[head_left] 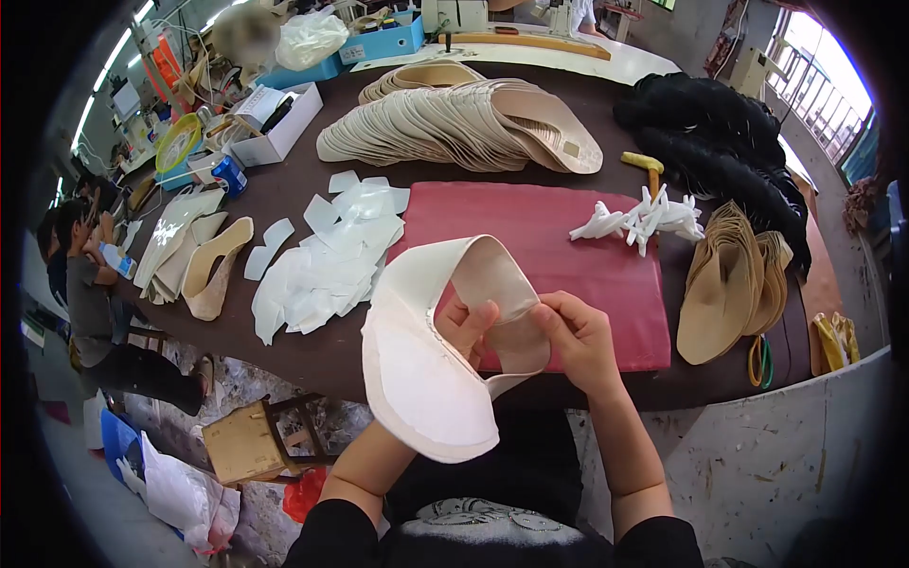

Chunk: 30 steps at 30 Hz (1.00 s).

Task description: Assembling shoe uppers by applying lining and reinforcement materials.

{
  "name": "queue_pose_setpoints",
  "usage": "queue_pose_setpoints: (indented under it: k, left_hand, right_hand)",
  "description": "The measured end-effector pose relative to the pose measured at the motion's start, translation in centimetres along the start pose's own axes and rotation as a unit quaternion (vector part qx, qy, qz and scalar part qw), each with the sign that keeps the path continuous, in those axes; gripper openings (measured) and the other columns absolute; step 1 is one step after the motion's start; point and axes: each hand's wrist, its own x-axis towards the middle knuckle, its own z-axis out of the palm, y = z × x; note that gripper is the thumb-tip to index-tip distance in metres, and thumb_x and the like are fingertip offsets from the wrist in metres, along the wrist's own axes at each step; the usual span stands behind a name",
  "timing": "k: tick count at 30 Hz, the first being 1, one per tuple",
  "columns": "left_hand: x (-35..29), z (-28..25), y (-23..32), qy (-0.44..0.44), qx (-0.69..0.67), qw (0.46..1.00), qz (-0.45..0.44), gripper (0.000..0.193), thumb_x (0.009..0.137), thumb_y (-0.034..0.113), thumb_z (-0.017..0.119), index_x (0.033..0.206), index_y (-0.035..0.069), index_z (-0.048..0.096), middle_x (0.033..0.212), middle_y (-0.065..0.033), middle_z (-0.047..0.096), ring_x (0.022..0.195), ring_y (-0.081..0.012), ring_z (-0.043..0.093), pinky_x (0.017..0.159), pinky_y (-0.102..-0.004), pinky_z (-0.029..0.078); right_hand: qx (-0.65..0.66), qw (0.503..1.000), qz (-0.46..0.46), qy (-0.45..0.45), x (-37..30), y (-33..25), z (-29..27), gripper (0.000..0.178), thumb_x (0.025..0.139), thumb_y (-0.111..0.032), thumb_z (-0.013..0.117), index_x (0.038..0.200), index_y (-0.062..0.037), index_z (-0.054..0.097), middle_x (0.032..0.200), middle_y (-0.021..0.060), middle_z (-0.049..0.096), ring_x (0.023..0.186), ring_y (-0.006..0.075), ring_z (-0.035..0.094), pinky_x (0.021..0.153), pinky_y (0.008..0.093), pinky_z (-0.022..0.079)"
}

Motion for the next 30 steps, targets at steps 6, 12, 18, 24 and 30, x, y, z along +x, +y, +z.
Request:
queue_pose_setpoints:
  k: [6, 12, 18, 24, 30]
  left_hand:
    - [2.2, -3.6, -0.5, -0.003, 0.048, 0.999, -0.017, 0.031, 0.098, 0.029, 0.06, 0.116, 0.004, 0.06, 0.097, -0.0071, 0.066, 0.09, -0.0139, 0.064, 0.075, -0.0214, 0.052]
    - [2.3, -1.9, -0.4, 0.027, 0.026, 0.999, -0.008, 0.039, 0.101, 0.038, 0.053, 0.117, 0.002, 0.059, 0.098, -0.0064, 0.066, 0.083, -0.0136, 0.064, 0.072, -0.0225, 0.052]
    - [2.9, -0.8, -2.2, 0.05, 0.049, 0.993, 0.092, 0.042, 0.102, 0.04, 0.049, 0.119, 0.002, 0.057, 0.101, -0.0067, 0.066, 0.084, -0.0137, 0.065, 0.071, -0.0211, 0.052]
    - [4.3, -2.1, -3.2, -0.029, 0.002, 0.999, 0.042, 0.043, 0.102, 0.04, 0.048, 0.122, 0.003, 0.055, 0.107, -0.0084, 0.067, 0.092, -0.0156, 0.067, 0.076, -0.0213, 0.054]
    - [4.8, -2.0, -3.1, -0.056, -0.058, 0.997, -0.009, 0.046, 0.103, 0.042, 0.045, 0.127, 0.004, 0.052, 0.112, -0.0105, 0.066, 0.101, -0.0182, 0.067, 0.085, -0.0258, 0.057]
  right_hand:
    - [0.041, 0.997, 0.067, -0.004, 1.4, 1.5, 0.5, 0.017, 0.092, -0.013, 0.064, 0.099, 0.0015, 0.067, 0.084, 0.0042, 0.065, 0.074, 0.0081, 0.054, 0.067, 0.0194, 0.043]
    - [0.081, 0.993, 0.085, -0.008, 2.7, 1.0, 0.7, 0.016, 0.09, -0.011, 0.065, 0.097, 0.0021, 0.066, 0.08, 0.0032, 0.064, 0.07, 0.0078, 0.053, 0.065, 0.018, 0.042]
    - [0.08, 0.994, 0.057, -0.05, 3.4, 1.2, -0.1, 0.016, 0.088, -0.013, 0.068, 0.091, 0.0022, 0.067, 0.076, 0.0033, 0.064, 0.066, 0.0079, 0.053, 0.063, 0.0174, 0.043]
    - [0.157, 0.985, 0.07, -0.026, 3.9, 1.3, -1.5, 0.017, 0.087, -0.015, 0.069, 0.089, 0.0018, 0.068, 0.077, 0.0042, 0.065, 0.068, 0.0084, 0.054, 0.063, 0.0175, 0.044]
    - [0.191, 0.97, 0.147, -0.019, 5.1, 2.6, -2.3, 0.019, 0.087, -0.016, 0.07, 0.092, 0.0024, 0.069, 0.077, 0.0041, 0.065, 0.068, 0.0085, 0.055, 0.062, 0.0175, 0.043]
